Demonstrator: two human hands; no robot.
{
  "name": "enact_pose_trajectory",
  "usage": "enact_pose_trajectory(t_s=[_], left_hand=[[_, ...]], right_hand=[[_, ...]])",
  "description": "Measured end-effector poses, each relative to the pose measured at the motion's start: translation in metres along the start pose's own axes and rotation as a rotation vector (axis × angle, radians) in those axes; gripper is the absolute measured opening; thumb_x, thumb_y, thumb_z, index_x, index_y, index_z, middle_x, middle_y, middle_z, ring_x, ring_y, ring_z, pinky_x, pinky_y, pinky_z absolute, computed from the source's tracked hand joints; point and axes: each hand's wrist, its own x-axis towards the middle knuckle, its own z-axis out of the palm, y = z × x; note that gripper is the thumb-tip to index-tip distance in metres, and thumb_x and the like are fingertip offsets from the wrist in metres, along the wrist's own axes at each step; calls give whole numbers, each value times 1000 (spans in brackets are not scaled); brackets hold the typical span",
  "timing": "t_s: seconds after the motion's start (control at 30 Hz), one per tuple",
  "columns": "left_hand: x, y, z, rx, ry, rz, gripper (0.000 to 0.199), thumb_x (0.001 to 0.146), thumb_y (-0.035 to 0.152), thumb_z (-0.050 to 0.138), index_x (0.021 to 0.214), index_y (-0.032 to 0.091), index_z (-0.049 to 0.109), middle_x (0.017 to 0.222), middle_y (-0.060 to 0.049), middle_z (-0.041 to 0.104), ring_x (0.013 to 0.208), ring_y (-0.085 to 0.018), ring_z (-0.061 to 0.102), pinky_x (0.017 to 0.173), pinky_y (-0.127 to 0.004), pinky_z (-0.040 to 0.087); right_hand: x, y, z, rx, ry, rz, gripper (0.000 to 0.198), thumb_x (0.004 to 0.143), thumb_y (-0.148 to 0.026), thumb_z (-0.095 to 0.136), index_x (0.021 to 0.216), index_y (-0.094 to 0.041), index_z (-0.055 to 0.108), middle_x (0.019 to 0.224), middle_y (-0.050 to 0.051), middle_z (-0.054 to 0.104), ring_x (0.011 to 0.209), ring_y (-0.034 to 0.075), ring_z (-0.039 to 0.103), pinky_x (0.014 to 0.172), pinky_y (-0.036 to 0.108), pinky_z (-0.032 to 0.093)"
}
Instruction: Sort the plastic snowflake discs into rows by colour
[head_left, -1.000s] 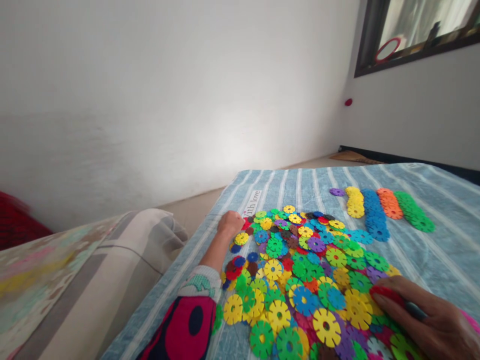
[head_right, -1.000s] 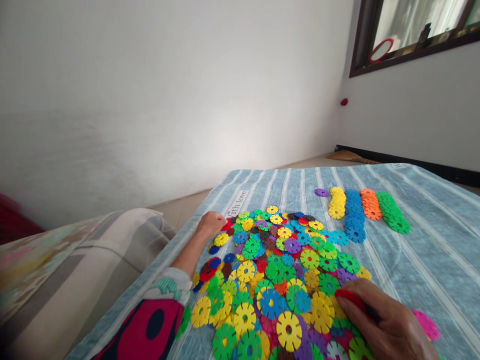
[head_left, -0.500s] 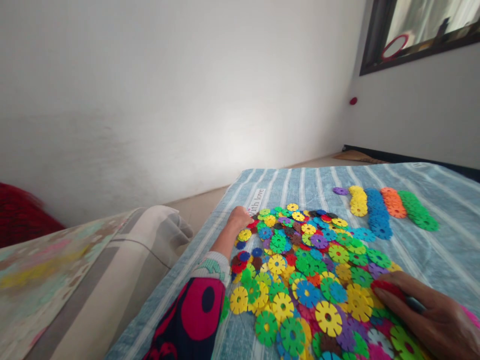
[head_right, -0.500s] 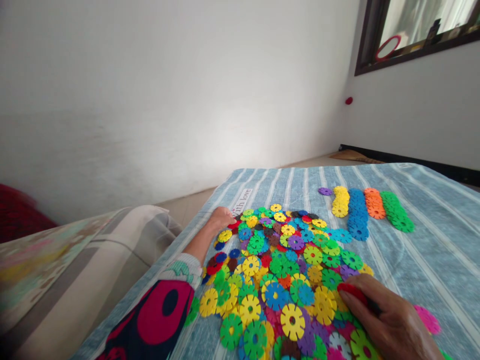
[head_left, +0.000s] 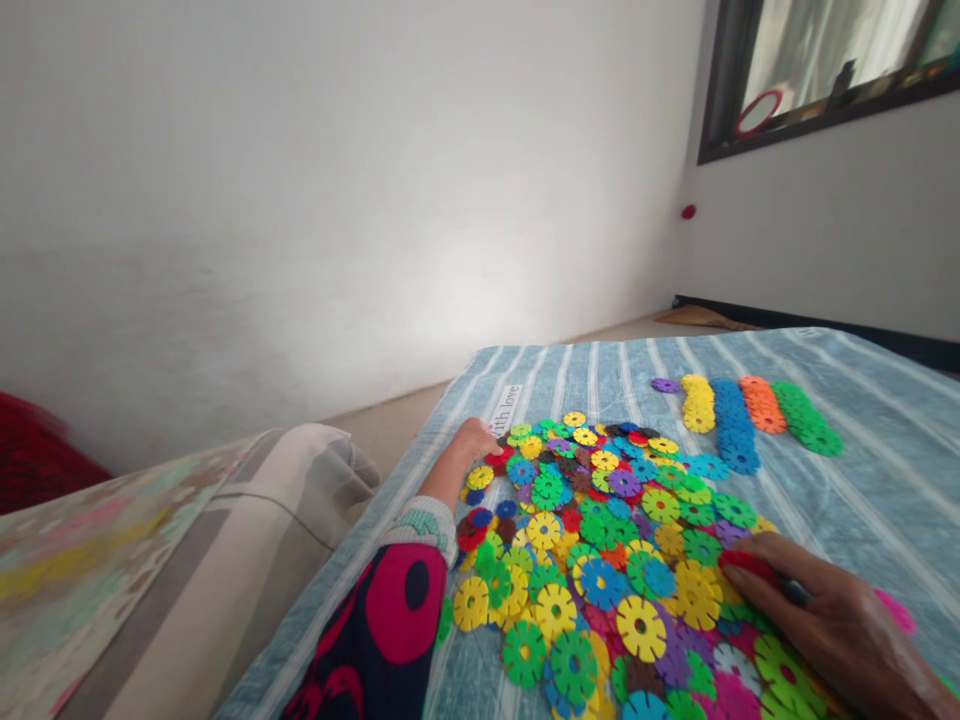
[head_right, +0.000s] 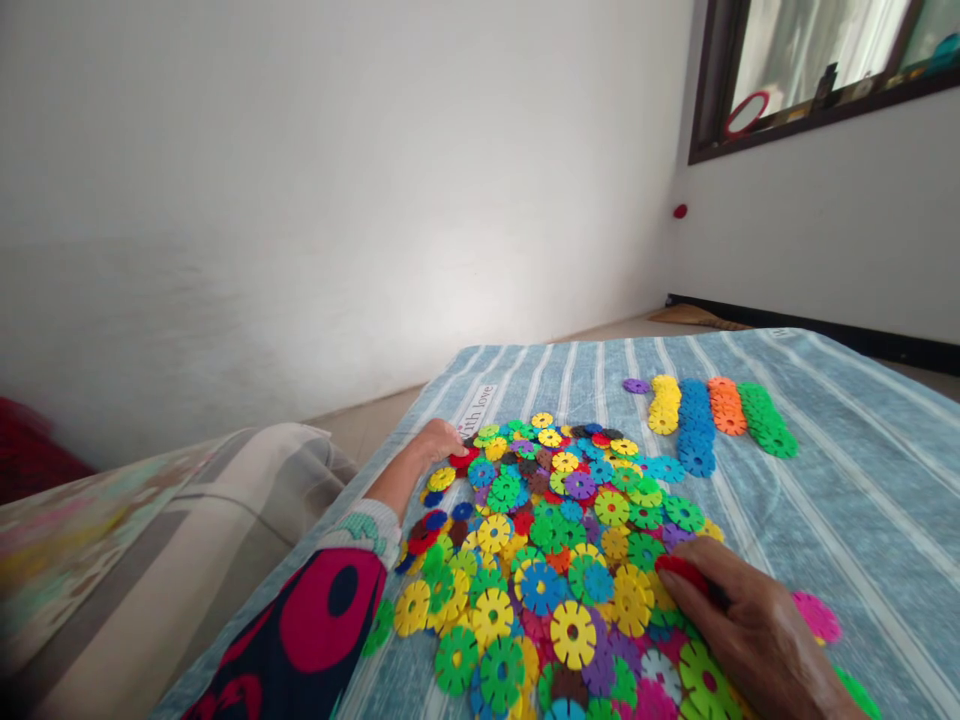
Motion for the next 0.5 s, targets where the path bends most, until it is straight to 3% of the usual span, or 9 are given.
enact_pose_trajectory(t_s=[0.3,0.5], left_hand=[[-14,-2,4,-165,41,-25,28,88,31,56,110,13,57,109,-6,60,91,-19,61,75,-37,53],[-33,-2,-11,-290,224,6,21,87,28,57,100,12,60,99,-5,62,84,-17,61,71,-33,52]], right_hand=[[3,-10,-4,13,6,-47,33,83,-47,47,72,-21,65,68,1,66,61,14,63,53,19,48],[2,-5,-3,9,-16,-46,32,86,-45,46,76,-21,64,72,1,66,66,15,63,58,21,49]])
